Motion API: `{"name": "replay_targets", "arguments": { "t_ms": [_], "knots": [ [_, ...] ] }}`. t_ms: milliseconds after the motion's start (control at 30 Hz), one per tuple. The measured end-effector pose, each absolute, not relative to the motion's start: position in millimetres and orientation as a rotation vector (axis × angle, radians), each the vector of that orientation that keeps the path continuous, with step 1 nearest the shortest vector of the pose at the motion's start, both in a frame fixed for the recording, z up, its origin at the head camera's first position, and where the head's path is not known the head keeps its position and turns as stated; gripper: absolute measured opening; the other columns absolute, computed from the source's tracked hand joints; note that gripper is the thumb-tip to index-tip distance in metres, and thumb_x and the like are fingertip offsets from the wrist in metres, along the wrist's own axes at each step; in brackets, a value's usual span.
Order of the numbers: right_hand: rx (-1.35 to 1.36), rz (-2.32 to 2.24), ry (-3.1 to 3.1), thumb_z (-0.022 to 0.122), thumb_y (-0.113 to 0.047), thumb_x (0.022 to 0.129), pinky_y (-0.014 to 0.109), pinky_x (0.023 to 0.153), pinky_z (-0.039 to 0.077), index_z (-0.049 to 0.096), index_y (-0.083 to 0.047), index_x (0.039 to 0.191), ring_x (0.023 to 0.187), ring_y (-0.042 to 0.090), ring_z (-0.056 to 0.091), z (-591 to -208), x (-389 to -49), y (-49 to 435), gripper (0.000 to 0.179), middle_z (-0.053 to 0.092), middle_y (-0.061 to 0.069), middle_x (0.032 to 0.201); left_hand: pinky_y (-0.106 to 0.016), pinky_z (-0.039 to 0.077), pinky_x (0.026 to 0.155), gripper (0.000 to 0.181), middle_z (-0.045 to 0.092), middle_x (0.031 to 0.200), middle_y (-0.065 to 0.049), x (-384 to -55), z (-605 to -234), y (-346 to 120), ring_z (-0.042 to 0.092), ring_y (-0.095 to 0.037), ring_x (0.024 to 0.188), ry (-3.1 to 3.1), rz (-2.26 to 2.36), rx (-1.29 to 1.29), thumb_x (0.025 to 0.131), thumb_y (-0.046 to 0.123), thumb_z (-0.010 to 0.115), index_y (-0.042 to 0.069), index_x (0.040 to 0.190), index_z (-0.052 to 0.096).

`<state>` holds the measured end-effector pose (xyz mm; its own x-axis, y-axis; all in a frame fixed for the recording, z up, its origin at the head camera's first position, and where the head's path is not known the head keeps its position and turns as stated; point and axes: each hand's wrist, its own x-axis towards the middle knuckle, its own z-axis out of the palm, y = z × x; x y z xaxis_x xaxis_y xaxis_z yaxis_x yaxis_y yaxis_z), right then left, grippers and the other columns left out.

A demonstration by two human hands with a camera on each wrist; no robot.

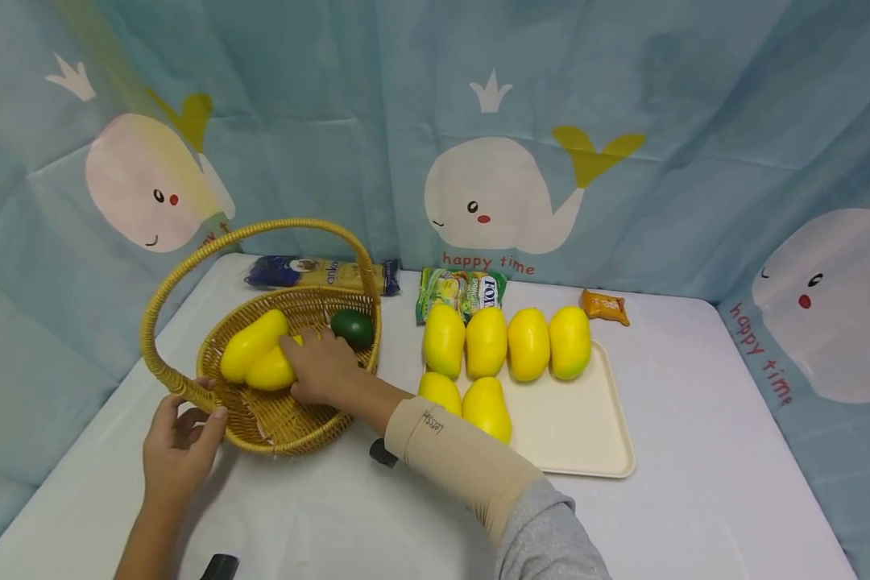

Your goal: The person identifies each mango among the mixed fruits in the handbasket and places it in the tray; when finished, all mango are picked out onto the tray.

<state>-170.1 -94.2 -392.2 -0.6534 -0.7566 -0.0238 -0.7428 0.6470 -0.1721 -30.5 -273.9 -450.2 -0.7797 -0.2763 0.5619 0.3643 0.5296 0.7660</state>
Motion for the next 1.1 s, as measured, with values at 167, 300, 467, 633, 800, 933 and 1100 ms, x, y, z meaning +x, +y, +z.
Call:
{"name": "replay_targets", "arguments": {
  "t_ms": [167, 300, 467, 633, 800, 933, 1100],
  "knots": [
    [-1.360, -0.209, 2.821, 0.074, -0.040, 0.088, 0.033, 0.078, 0.048, 0.045, -0.020, 0.148, 0.099, 0.022, 0.054, -394.7, -169.7, -90.3, 0.070, 0.055, 0.009, 0.131, -0.008, 0.049, 0.071, 0.056, 0.058, 0.127, -0.015, -32.9, -453.4, -274.5, 0.060, -0.004, 0.086, -2.127, -1.254, -0.076, 0.083, -0.014, 0.067, -0.007, 0.136, 0.051],
    [-1.478, -0.193, 2.852, 0.074, -0.045, 0.086, 0.033, 0.078, 0.047, 0.051, -0.017, 0.142, 0.097, 0.021, 0.056, -396.2, -169.0, -89.3, 0.067, 0.058, 0.007, 0.124, -0.009, 0.049, 0.071, 0.054, 0.058, 0.127, -0.016, -33.4, -454.3, -275.4, 0.060, -0.004, 0.086, -2.131, -1.250, -0.079, 0.084, -0.013, 0.067, -0.007, 0.136, 0.051],
    [-1.608, -0.223, 2.861, 0.071, -0.050, 0.086, 0.029, 0.075, 0.048, 0.054, -0.013, 0.135, 0.092, 0.017, 0.056, -398.3, -168.7, -89.1, 0.064, 0.058, 0.006, 0.116, -0.008, 0.049, 0.072, 0.053, 0.058, 0.128, -0.013, -32.7, -455.9, -275.6, 0.059, -0.003, 0.086, -2.131, -1.236, -0.085, 0.084, -0.012, 0.067, -0.008, 0.134, 0.052],
    [-1.635, -0.362, 2.891, 0.067, -0.052, 0.087, 0.027, 0.080, 0.049, 0.053, -0.010, 0.136, 0.095, 0.016, 0.055, -398.9, -169.6, -91.1, 0.066, 0.059, 0.007, 0.118, -0.008, 0.049, 0.072, 0.054, 0.058, 0.127, -0.013, -31.6, -454.1, -274.7, 0.060, -0.003, 0.086, -2.137, -1.228, -0.073, 0.084, -0.012, 0.067, -0.007, 0.135, 0.052],
    [-1.429, -0.584, 2.899, 0.067, -0.053, 0.087, 0.024, 0.081, 0.047, 0.053, -0.011, 0.137, 0.099, 0.015, 0.053, -396.2, -171.6, -91.9, 0.067, 0.056, 0.006, 0.124, -0.008, 0.049, 0.073, 0.055, 0.058, 0.128, -0.006, -30.8, -452.9, -273.2, 0.060, -0.003, 0.087, -2.145, -1.238, -0.035, 0.083, -0.014, 0.068, -0.005, 0.136, 0.052],
    [-1.316, -0.717, 2.823, 0.068, -0.054, 0.086, 0.020, 0.073, 0.043, 0.053, -0.013, 0.136, 0.094, 0.010, 0.049, -392.0, -170.1, -89.5, 0.066, 0.056, 0.003, 0.122, -0.007, 0.049, 0.073, 0.058, 0.057, 0.128, -0.007, -31.3, -455.0, -273.0, 0.059, -0.002, 0.088, -2.142, -1.219, -0.029, 0.081, -0.017, 0.069, -0.005, 0.135, 0.053],
    [-1.273, -0.905, 2.741, 0.065, -0.054, 0.088, 0.017, 0.062, 0.043, 0.054, -0.010, 0.134, 0.083, 0.008, 0.050, -380.6, -166.0, -86.2, 0.065, 0.057, -0.003, 0.106, -0.007, 0.048, 0.072, 0.059, 0.057, 0.128, -0.008, -32.5, -455.9, -274.1, 0.059, -0.002, 0.087, -2.141, -1.211, -0.033, 0.080, -0.018, 0.069, -0.006, 0.135, 0.052]
  ]
}}
